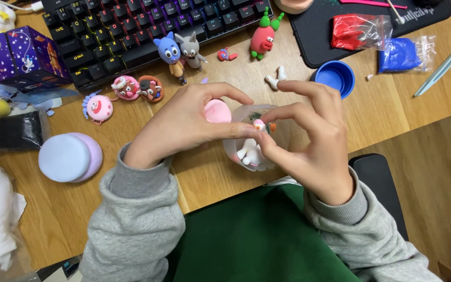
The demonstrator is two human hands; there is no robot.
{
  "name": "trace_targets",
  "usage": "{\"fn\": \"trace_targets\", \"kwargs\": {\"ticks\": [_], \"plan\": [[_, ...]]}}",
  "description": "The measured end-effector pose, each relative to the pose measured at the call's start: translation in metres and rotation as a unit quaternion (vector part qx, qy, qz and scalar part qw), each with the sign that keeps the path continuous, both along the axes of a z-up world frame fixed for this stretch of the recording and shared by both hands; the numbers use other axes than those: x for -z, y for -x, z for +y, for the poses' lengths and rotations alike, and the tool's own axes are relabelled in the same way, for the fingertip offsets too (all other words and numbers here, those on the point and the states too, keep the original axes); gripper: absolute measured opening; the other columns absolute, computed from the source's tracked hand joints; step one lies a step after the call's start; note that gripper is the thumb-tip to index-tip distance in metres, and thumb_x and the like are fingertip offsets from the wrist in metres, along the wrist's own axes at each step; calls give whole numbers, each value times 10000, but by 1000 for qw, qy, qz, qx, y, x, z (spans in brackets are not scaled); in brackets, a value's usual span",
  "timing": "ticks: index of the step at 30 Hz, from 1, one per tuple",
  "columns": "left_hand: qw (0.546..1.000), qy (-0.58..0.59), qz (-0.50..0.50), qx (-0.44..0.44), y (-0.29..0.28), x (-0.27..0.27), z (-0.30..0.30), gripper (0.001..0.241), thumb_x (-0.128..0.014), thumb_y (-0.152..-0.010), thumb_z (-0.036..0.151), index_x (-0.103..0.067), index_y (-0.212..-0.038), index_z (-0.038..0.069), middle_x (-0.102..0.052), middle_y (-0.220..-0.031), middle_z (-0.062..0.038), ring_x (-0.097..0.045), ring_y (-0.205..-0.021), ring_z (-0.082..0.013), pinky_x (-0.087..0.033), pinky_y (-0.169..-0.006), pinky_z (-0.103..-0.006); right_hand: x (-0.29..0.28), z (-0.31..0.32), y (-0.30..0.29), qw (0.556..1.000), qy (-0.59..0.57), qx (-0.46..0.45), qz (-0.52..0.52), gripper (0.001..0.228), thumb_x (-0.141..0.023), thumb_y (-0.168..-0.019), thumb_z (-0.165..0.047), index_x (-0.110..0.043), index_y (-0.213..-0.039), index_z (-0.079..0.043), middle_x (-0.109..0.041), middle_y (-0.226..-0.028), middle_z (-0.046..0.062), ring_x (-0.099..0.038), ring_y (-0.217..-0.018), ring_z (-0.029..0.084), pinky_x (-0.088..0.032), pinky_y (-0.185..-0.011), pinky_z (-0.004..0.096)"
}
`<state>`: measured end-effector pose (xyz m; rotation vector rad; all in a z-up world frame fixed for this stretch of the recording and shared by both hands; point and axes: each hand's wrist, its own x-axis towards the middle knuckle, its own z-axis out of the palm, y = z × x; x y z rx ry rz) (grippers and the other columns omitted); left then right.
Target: Knead and stretch pink clay and sort small decorative charms into a container
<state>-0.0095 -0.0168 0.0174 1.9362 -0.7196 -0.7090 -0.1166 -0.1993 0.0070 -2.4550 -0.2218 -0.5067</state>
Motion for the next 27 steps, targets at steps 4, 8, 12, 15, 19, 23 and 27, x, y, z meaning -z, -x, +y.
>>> {"fn": "trace_targets", "kwargs": {"ticks": [4, 8, 12, 15, 19, 23, 27], "plan": [[999, -37, 11, -7, -5, -1, 7, 392, -773, -686, 439, -749, -1008, 217, -729, -966, 82, -607, -883, -50, -396, -780, -204, -8, -9, 2, 996, -90, -7, -19, 116, -724, -866, -91, -637, -929, -47, -606, -1167, 211, -574, -1121, 317, -382, -1024, 418], [996, -88, 27, 19, -8, -11, 18, 403, -794, -671, 414, -765, -1018, 212, -748, -952, 109, -639, -832, -30, -422, -743, -186, -2, -35, -4, 998, -59, 23, -24, 119, -688, -952, -106, -626, -981, -8, -639, -1087, 180, -589, -1072, 319, -382, -988, 416], [997, -42, -1, 70, -10, -8, 26, 454, -783, -672, 428, -745, -1042, 167, -754, -1069, 29, -674, -999, -103, -456, -885, -248, 25, -50, -17, 993, 107, -43, -13, 128, -733, -925, -212, -683, -999, -119, -600, -1127, 141, -525, -1031, 316, -383, -931, 444], [995, -66, 3, 74, -10, -9, 26, 457, -781, -661, 452, -758, -1032, 187, -752, -1008, 36, -671, -930, -90, -453, -820, -229, 37, -47, -28, 973, 191, -107, -75, 138, -749, -939, -264, -667, -963, -155, -627, -1155, 128, -561, -986, 340, -428, -860, 443], [991, -113, 15, 67, -10, -8, 28, 470, -786, -641, 483, -759, -1050, 253, -681, -975, 22, -618, -965, -108, -422, -854, -228, 48, -49, -35, 963, 222, -105, -109, 49, -710, -981, -247, -712, -1014, -211, -609, -1208, 108, -569, -1058, 333, -445, -856, 448], [994, -83, 4, 78, -12, -5, 30, 473, -800, -645, 463, -752, -1051, 225, -685, -983, 19, -640, -919, -109, -432, -823, -227, 44, -56, -30, 972, 188, -124, -74, 239, -614, -927, -9, -685, -1106, -151, -592, -1266, 160, -553, -1118, 367, -429, -952, 473], [995, -50, -9, 81, -13, -3, 32, 444, -813, -661, 433, -756, -1032, 195, -692, -887, 22, -626, -836, -104, -433, -758, -229, 45, -45, -11, 984, 175, -11, -42, 244, -665, -859, -120, -689, -1091, -191, -599, -1248, 96, -516, -1075, 350, -390, -884, 459]]}}
